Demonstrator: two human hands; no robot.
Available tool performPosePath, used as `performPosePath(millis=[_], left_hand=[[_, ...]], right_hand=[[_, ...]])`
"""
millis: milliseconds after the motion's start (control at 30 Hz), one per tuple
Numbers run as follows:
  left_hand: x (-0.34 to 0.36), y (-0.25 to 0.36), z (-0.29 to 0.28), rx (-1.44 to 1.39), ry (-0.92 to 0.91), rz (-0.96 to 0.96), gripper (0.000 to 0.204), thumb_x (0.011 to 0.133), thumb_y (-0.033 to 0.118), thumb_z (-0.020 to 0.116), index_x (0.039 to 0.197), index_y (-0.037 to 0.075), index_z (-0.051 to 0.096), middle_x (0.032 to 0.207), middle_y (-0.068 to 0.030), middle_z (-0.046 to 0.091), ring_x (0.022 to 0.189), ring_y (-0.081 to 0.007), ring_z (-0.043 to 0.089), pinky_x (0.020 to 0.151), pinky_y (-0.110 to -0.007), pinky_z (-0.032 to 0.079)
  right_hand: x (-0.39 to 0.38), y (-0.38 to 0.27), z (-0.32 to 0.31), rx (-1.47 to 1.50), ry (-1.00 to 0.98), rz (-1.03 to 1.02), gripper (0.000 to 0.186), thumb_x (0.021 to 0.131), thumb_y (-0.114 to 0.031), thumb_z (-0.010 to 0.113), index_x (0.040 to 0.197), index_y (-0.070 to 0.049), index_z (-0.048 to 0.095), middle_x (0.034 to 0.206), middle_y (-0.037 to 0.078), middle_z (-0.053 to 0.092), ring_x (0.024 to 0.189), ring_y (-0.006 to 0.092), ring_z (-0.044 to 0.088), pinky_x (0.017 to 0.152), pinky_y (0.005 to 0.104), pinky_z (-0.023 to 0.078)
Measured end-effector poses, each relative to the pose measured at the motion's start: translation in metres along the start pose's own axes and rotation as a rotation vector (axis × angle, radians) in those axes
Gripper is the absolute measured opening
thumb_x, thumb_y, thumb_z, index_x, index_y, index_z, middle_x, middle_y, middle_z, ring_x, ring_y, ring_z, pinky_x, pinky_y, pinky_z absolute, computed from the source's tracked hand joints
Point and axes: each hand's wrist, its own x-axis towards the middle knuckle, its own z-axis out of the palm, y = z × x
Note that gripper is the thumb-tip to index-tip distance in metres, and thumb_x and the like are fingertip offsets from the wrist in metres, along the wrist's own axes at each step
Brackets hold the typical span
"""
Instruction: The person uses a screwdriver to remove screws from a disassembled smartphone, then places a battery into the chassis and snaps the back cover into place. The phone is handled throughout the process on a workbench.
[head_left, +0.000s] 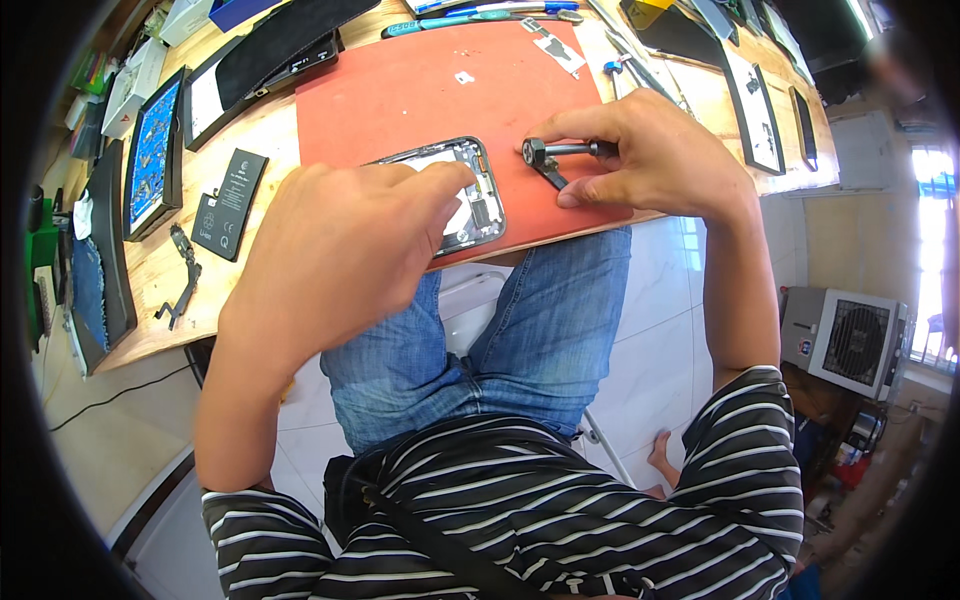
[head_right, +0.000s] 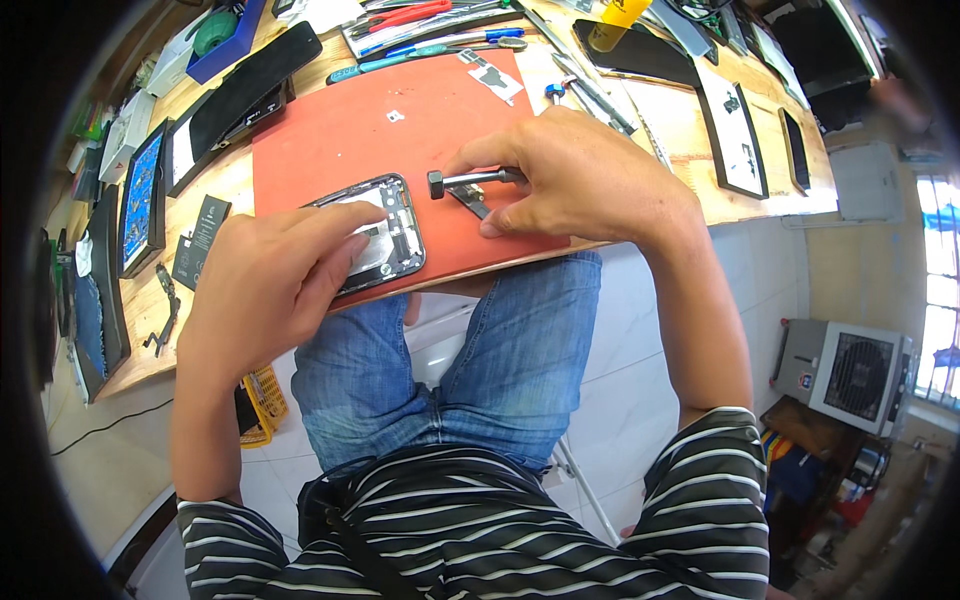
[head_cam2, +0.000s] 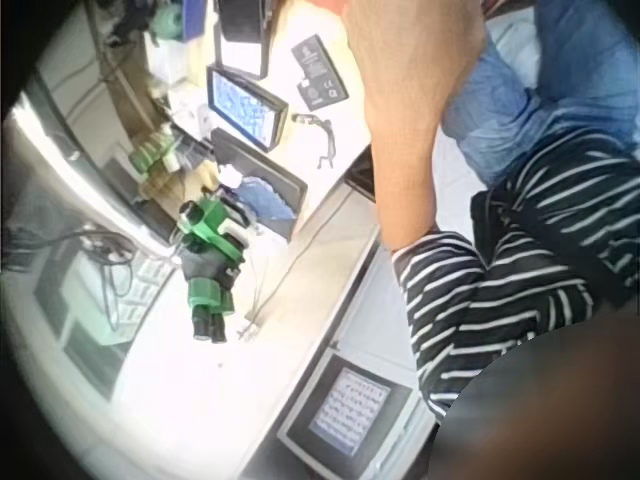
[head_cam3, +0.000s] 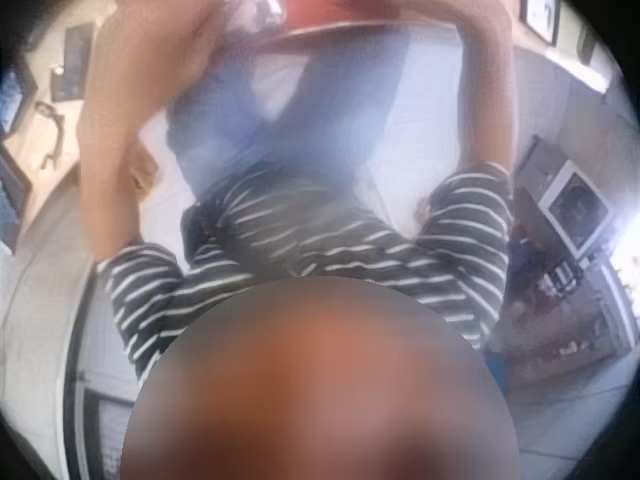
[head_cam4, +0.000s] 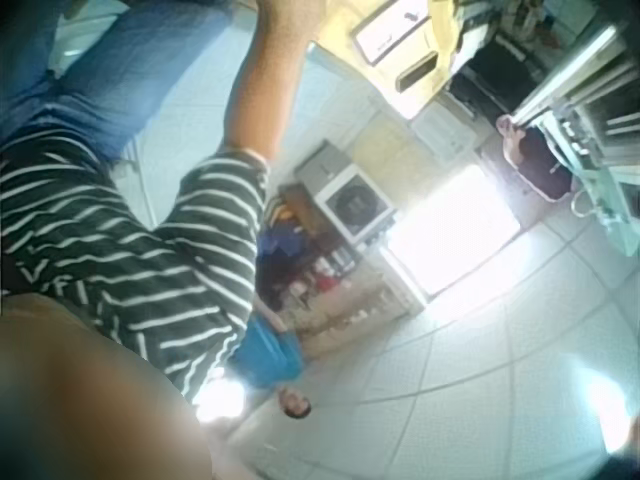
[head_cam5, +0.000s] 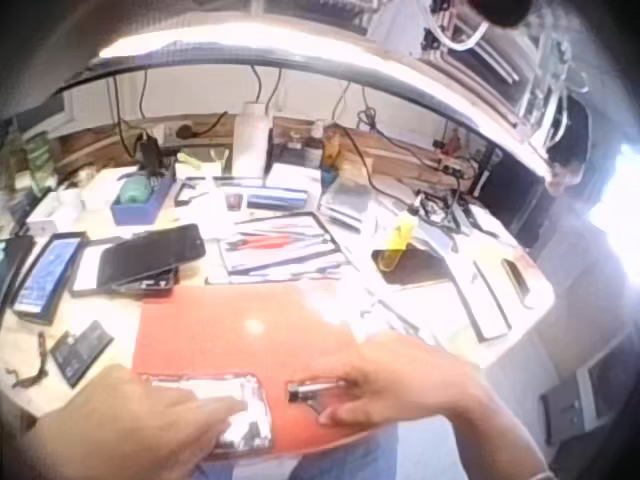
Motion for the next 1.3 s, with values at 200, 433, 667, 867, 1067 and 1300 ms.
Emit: performPosePath(millis=[200,433,667,867,1067,1300], left_hand=[[-0.008,0.020,0.005,-0.447,0.088,-0.281,0.022,0.094,0.009,0.068,0.116,0.006,0.072,0.073,-0.0159,0.069,0.065,-0.0333,0.069,0.058,-0.045,0.051],[-0.010,0.019,0.019,-0.105,0.113,-0.174,0.035,0.096,0.004,0.064,0.128,0.012,0.074,0.073,-0.0178,0.070,0.064,-0.0343,0.069,0.061,-0.043,0.051],[-0.013,0.008,0.023,0.123,-0.030,-0.180,0.039,0.093,0.010,0.064,0.130,0.016,0.074,0.083,-0.0156,0.074,0.073,-0.0330,0.072,0.068,-0.046,0.055],[-0.016,0.006,0.022,0.127,-0.022,-0.192,0.034,0.093,0.010,0.066,0.126,0.015,0.074,0.084,-0.0132,0.075,0.075,-0.0320,0.073,0.067,-0.044,0.056],[-0.021,0.009,0.024,0.109,-0.007,-0.201,0.031,0.092,0.009,0.067,0.122,0.013,0.071,0.079,-0.0116,0.072,0.070,-0.0315,0.072,0.062,-0.044,0.054],[-0.023,0.010,0.027,0.067,0.084,-0.159,0.032,0.084,0.011,0.069,0.115,0.007,0.072,0.070,-0.0113,0.068,0.058,-0.0324,0.069,0.053,-0.045,0.052]], right_hand=[[-0.003,0.008,0.005,0.102,0.213,-0.084,0.049,0.074,-0.017,0.093,0.119,-0.009,0.075,0.074,0.002,0.061,0.060,0.0132,0.046,0.059,0.0300,0.039],[-0.021,0.002,0.007,0.244,0.307,-0.007,0.049,0.074,-0.019,0.096,0.117,-0.009,0.076,0.068,-0.009,0.039,0.058,0.0041,0.029,0.053,0.0257,0.022],[-0.010,-0.010,0.016,0.188,0.331,-0.082,0.049,0.074,-0.024,0.097,0.117,-0.010,0.078,0.065,-0.007,0.034,0.057,0.0053,0.029,0.053,0.0270,0.022],[0.002,-0.018,0.017,0.136,0.335,-0.103,0.047,0.076,-0.027,0.096,0.116,-0.010,0.077,0.062,-0.006,0.027,0.057,0.0073,0.028,0.053,0.0298,0.022],[0.016,-0.024,0.018,0.099,0.296,-0.152,0.047,0.075,-0.028,0.096,0.114,-0.011,0.077,0.061,-0.006,0.028,0.056,0.0081,0.031,0.053,0.0296,0.023],[0.023,-0.027,0.020,0.098,0.282,-0.181,0.047,0.075,-0.027,0.096,0.114,-0.012,0.076,0.059,-0.005,0.031,0.055,0.0081,0.032,0.053,0.0295,0.025]])
